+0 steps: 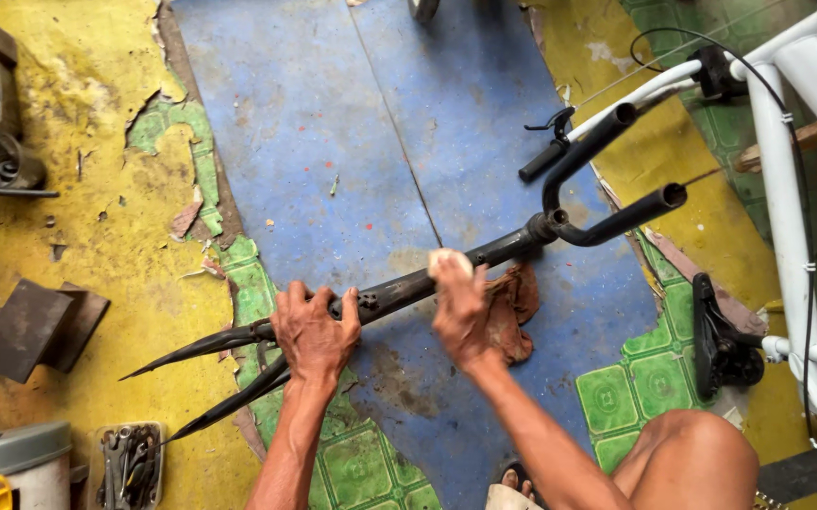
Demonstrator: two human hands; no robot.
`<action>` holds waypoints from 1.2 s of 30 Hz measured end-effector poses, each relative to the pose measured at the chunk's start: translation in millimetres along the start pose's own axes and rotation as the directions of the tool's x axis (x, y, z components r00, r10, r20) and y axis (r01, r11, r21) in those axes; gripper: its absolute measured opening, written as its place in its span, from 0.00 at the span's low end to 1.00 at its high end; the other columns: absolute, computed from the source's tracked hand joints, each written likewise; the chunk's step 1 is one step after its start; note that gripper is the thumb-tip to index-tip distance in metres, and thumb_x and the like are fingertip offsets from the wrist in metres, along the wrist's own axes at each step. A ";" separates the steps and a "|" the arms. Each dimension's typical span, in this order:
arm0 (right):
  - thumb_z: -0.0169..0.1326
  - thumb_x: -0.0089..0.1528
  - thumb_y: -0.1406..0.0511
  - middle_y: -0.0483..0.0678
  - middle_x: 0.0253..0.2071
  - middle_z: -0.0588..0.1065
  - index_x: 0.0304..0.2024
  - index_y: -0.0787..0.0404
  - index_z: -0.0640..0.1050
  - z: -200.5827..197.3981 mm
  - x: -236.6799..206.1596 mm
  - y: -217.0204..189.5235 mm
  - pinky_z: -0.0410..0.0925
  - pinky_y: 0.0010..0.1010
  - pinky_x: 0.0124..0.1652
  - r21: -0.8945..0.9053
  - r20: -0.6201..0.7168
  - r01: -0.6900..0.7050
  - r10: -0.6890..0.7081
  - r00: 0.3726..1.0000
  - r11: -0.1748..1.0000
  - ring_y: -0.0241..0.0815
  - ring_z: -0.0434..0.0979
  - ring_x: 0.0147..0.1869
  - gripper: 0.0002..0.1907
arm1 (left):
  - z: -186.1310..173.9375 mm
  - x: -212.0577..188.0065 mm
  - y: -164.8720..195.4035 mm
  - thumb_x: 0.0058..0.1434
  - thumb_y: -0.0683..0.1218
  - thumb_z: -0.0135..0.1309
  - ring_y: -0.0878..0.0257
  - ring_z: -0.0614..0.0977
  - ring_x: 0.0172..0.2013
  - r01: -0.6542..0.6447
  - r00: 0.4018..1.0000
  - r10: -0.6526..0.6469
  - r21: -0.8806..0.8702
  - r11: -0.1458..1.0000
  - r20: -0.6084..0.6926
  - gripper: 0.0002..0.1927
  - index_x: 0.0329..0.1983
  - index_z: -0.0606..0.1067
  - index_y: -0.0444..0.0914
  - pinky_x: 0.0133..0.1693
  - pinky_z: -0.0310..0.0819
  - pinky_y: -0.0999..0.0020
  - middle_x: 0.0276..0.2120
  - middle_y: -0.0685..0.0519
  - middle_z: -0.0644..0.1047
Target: The person cleans a black bicycle frame using a cloth. They wipe the frame tubes and joints, turning the frame to access different sides and areas.
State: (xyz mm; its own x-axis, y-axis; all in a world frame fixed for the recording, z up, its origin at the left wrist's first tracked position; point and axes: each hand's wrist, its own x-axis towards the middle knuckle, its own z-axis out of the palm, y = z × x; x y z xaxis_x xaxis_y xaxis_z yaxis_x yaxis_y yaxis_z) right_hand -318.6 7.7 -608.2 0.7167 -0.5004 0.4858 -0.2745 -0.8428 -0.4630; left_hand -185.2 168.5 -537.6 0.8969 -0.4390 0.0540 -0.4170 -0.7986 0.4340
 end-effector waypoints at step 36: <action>0.37 0.73 0.67 0.51 0.46 0.79 0.49 0.57 0.77 -27.1 22.9 -11.9 0.61 0.55 0.55 0.174 0.087 0.296 -0.314 0.945 0.939 0.49 0.77 0.51 0.15 | 8.0 -26.3 5.3 0.61 0.57 0.60 0.50 0.73 0.40 -0.027 0.991 0.027 0.003 1.000 -0.127 0.18 0.29 0.82 0.39 0.45 0.67 0.52 0.33 0.48 0.72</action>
State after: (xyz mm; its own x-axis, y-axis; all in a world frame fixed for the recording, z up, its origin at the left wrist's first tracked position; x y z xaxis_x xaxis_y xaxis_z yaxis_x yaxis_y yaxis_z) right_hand -316.2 0.9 -571.4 0.8198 -0.1906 0.5399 0.0659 -0.9052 -0.4197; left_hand -212.2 172.5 -543.9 0.8968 -0.4042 0.1798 -0.4412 -0.7876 0.4300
